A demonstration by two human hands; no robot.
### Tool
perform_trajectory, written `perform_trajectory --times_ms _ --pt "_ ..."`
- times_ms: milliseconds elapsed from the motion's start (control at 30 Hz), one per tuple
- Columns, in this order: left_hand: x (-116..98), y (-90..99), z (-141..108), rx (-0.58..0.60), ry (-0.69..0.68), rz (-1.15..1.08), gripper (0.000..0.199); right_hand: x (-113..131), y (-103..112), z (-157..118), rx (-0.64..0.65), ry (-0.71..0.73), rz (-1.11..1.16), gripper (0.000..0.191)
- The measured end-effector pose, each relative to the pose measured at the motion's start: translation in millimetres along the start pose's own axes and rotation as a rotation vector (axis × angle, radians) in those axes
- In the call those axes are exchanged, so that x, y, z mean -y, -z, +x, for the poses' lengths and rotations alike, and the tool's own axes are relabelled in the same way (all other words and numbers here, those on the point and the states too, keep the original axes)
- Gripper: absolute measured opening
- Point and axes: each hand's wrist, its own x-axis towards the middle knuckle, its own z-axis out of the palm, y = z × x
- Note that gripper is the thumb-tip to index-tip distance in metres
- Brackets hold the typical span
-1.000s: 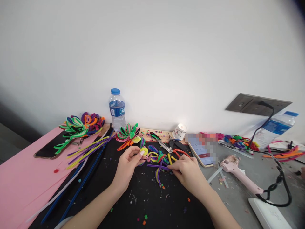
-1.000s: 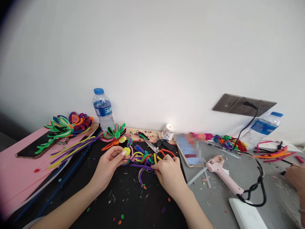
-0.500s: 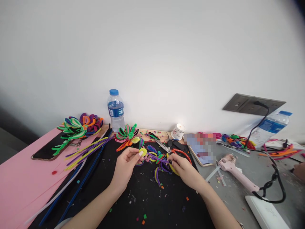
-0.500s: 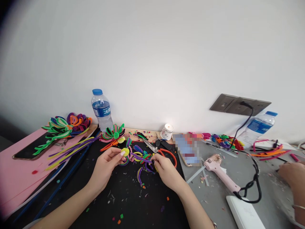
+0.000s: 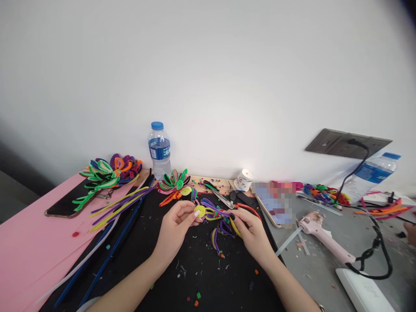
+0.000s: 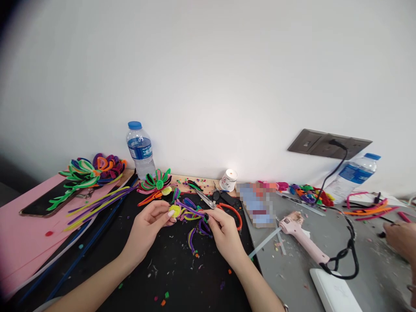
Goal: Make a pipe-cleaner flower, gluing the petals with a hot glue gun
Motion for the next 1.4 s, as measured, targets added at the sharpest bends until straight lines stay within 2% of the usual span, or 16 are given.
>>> perform_trajectory --times_ms 300,800,1400 --pt "2.1 0.8 -1.1 0.038 -0.033 0.044 0.017 0.3 6.4 0.3 0.017 0.006 -0.077 0.027" --pt "-1.3 -2.3 -3.3 0.058 -0.007 0.048 0.023 1.4 12.2 2.5 0.026 0.045 -0.082 0.027" --pt "-0.8 -1.4 -3.9 0.137 -0.039 0.107 0.015 3.1 15.3 2.0 0.044 0.087 -0.113 0.026"
